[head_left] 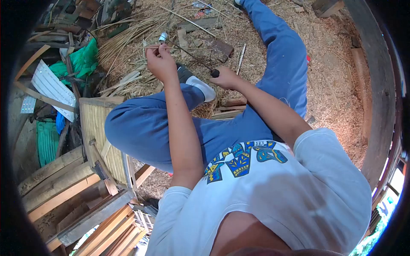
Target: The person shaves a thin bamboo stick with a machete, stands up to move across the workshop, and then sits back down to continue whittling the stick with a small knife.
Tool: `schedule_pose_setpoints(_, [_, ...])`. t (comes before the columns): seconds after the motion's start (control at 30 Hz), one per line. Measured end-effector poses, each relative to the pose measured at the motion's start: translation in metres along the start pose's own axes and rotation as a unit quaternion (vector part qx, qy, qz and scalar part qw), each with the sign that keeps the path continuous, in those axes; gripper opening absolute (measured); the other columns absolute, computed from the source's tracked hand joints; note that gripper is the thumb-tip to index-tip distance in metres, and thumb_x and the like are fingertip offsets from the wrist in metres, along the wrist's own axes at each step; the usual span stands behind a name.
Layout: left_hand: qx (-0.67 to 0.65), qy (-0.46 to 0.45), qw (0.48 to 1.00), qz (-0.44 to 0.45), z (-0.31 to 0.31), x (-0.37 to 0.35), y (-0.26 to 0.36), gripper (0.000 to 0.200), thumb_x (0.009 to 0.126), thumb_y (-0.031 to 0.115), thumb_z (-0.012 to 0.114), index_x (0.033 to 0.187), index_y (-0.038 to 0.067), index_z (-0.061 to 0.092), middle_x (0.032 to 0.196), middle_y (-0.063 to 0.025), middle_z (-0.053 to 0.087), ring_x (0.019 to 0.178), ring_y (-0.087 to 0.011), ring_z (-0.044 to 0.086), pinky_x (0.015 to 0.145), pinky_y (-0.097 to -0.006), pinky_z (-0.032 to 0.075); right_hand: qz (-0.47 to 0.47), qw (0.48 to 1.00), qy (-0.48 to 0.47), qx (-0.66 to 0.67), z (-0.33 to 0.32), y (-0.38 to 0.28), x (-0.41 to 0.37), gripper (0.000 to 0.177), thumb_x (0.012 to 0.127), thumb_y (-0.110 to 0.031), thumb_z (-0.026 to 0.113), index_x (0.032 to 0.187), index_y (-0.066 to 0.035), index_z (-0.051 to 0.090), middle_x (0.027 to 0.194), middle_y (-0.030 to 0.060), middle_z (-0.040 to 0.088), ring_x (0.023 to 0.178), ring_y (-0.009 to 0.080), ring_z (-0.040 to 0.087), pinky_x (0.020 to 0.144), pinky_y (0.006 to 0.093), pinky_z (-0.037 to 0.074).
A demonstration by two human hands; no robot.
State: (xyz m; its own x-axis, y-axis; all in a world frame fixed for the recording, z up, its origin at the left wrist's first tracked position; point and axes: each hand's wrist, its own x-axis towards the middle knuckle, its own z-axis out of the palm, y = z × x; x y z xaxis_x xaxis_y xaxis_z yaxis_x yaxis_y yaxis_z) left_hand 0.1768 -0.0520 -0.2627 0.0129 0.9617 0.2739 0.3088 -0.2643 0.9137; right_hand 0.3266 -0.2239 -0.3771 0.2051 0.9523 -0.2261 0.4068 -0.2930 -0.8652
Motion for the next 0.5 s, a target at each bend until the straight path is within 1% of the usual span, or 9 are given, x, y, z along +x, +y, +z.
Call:
schedule_pose_setpoints(0.07, [0.028,0.03,0.999,0.01,-0.004,-0.004,0.002,0.007,0.097,0.006,0.064,0.096,0.0,0.061,0.088,-0.0131,0.073,0.074,-0.0207,0.073,0.064,-0.0326,0.058,-0.001,0.999,0.028,-0.025,0.014,0.017,0.001,0.039,0.08,-0.037,0.073,0.072,0.001,0.066,0.063,0.0147,0.065,0.05,0.0244,0.061,0.05,0.0404,0.049])
schedule_pose_setpoints(0.1, [0.04,0.043,0.998,0.019,-0.003,-0.004,0.006,0.009,0.095,0.007,0.067,0.091,0.0,0.064,0.082,-0.0116,0.073,0.071,-0.0204,0.072,0.062,-0.0334,0.055,0.101,0.994,0.017,-0.022,0.022,0.036,0.003,0.04,0.08,-0.037,0.074,0.072,0.001,0.065,0.063,0.0146,0.065,0.05,0.0242,0.06,0.05,0.0404,0.049])
schedule_pose_setpoints(0.13, [0.005,0.046,0.999,0.003,-0.003,-0.005,0.01,0.008,0.095,0.007,0.067,0.091,0.0,0.063,0.082,-0.0119,0.073,0.071,-0.0205,0.072,0.062,-0.0337,0.055,0.2,0.98,0.007,-0.018,0.028,0.061,0.005,0.042,0.081,-0.038,0.074,0.071,0.001,0.064,0.063,0.0144,0.065,0.05,0.024,0.06,0.05,0.0404,0.049])
schedule_pose_setpoints(0.2, [-0.063,0.051,0.996,-0.028,-0.006,-0.008,0.012,0.008,0.095,0.006,0.066,0.092,0.001,0.063,0.081,-0.0125,0.073,0.071,-0.0208,0.072,0.063,-0.0343,0.055,0.307,0.952,-0.01,-0.011,0.018,0.072,0.006,0.043,0.081,-0.038,0.075,0.069,0.001,0.062,0.063,0.0133,0.063,0.049,0.0231,0.059,0.048,0.0402,0.047])
schedule_pose_setpoints(0.27, [-0.029,0.043,0.999,-0.009,-0.006,-0.003,0.003,0.007,0.095,0.006,0.066,0.093,0.0,0.062,0.082,-0.0127,0.073,0.071,-0.0207,0.073,0.063,-0.034,0.056,0.332,0.943,-0.024,-0.008,0.002,0.061,-0.003,0.044,0.082,-0.038,0.076,0.067,-0.001,0.058,0.061,0.0113,0.061,0.046,0.0219,0.056,0.044,0.04,0.045])
schedule_pose_setpoints(0.3, [-0.015,0.038,0.999,-0.003,-0.004,-0.002,0.0,0.007,0.095,0.005,0.065,0.094,0.0,0.061,0.083,-0.0129,0.073,0.072,-0.0206,0.073,0.063,-0.0338,0.056,0.312,0.95,-0.02,0.023,0.004,0.055,-0.004,0.044,0.083,-0.038,0.075,0.067,-0.001,0.058,0.061,0.0111,0.061,0.046,0.0218,0.056,0.044,0.04,0.044])
schedule_pose_setpoints(0.37, [-0.009,0.01,1.0,-0.01,-0.003,-0.004,0.016,0.009,0.098,0.006,0.063,0.1,-0.002,0.059,0.091,-0.0149,0.074,0.079,-0.0206,0.074,0.065,-0.031,0.06,0.271,0.959,-0.011,0.077,0.01,0.044,0.001,0.042,0.083,-0.037,0.074,0.067,-0.002,0.058,0.061,0.0109,0.06,0.046,0.0215,0.057,0.044,0.0399,0.044])
schedule_pose_setpoints(0.4, [-0.006,-0.001,1.0,-0.016,-0.003,-0.006,0.021,0.01,0.099,0.006,0.061,0.103,-0.003,0.058,0.095,-0.0159,0.074,0.083,-0.0206,0.074,0.066,-0.0295,0.061,0.193,0.979,-0.045,0.037,0.002,0.025,-0.002,0.039,0.081,-0.036,0.073,0.072,0.001,0.063,0.066,0.0147,0.065,0.051,0.026,0.061,0.05,0.0415,0.048])
schedule_pose_setpoints(0.5, [-0.006,-0.003,1.0,0.0,-0.002,-0.005,0.011,0.01,0.1,0.006,0.061,0.103,-0.003,0.058,0.095,-0.0158,0.074,0.084,-0.0196,0.074,0.067,-0.0299,0.061,-0.014,1.0,0.017,-0.007,0.001,-0.015,-0.004,0.037,0.077,-0.034,0.072,0.077,0.002,0.066,0.068,0.0181,0.067,0.056,0.0301,0.063,0.057,0.0434,0.051])
